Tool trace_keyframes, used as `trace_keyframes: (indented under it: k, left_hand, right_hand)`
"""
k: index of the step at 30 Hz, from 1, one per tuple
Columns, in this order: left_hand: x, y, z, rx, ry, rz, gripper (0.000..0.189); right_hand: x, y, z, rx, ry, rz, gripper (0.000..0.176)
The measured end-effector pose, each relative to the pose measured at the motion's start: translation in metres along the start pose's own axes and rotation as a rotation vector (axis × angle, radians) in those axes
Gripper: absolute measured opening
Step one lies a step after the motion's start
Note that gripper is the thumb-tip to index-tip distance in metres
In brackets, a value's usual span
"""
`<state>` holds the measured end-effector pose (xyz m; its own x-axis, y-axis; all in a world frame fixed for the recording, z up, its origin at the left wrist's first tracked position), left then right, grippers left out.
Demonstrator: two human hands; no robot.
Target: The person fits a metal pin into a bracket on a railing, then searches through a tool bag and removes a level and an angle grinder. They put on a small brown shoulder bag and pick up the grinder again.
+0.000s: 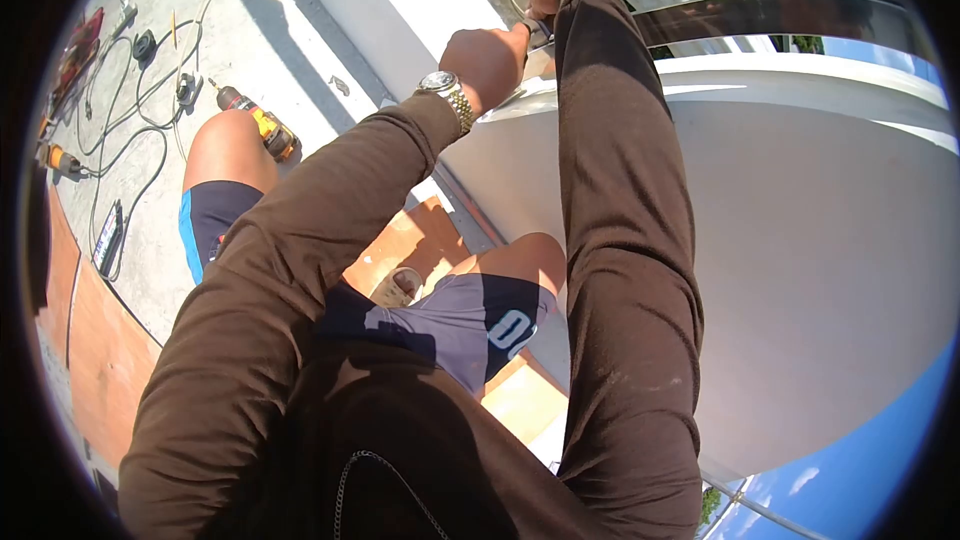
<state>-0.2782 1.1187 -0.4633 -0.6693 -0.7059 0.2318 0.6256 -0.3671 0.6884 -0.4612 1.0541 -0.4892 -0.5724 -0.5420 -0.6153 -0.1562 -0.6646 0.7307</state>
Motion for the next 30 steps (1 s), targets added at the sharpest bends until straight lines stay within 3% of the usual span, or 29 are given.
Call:
trace_keyframes:
  k: [4,6,7,10,12,17,20,27,30]
  left_hand:
    - [0.006,-0.003,0.002,0.019,-0.001,0.031,0.022]
    - [0.02,-0.024,-0.033,-0.403,0.268,0.006,0.025]
    - [0.027,-0.046,-0.046,-0.657,0.397,-0.128,0.027]
    - [0.036,-0.04,-0.059,-0.797,0.472,-0.174,0.024]
    - [0.025,-0.055,-0.053,-1.109,0.615,-0.41,0.023]
    - [0.037,-0.057,-0.052,-0.87,0.466,-0.588,0.026]
    - [0.039,-0.028,-0.036,-0.435,0.356,-0.605,0.031]
    - [0.038,-0.041,-0.032,-0.474,0.35,-0.694,0.032]
    - [0.034,-0.038,-0.038,-0.467,0.334,-0.709,0.027]
  right_hand:
    - [0.002,0.002,-0.004,-0.019,0.023,0.021,0.036]
    - [-0.001,0.002,-0.004,-0.063,0.018,0.015,0.036]
    - [-0.001,0.0,-0.004,-0.025,0.011,-0.002,0.037]
    - [0.003,-0.001,-0.002,-0.002,0.013,0.018,0.038]
    - [0.003,0.002,-0.004,-0.016,0.019,0.05,0.038]
    - [-0.006,0.003,-0.013,-0.065,0.092,0.026,0.04]
    - [0.0,0.003,-0.01,-0.066,0.076,0.039,0.04]
    - [-0.015,0.004,-0.014,-0.043,0.062,0.041,0.036]
    - [-0.017,0.007,-0.017,-0.133,0.089,0.076,0.025]
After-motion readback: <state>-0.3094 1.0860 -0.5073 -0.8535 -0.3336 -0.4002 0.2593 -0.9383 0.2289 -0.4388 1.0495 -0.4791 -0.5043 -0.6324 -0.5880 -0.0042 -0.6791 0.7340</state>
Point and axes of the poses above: each hand's wrist, its own x-axis towards the middle knuckle, its own y-axis out of the back of the hand, z = x × y, the point moved 10 cm from there along x, towards the middle knuckle
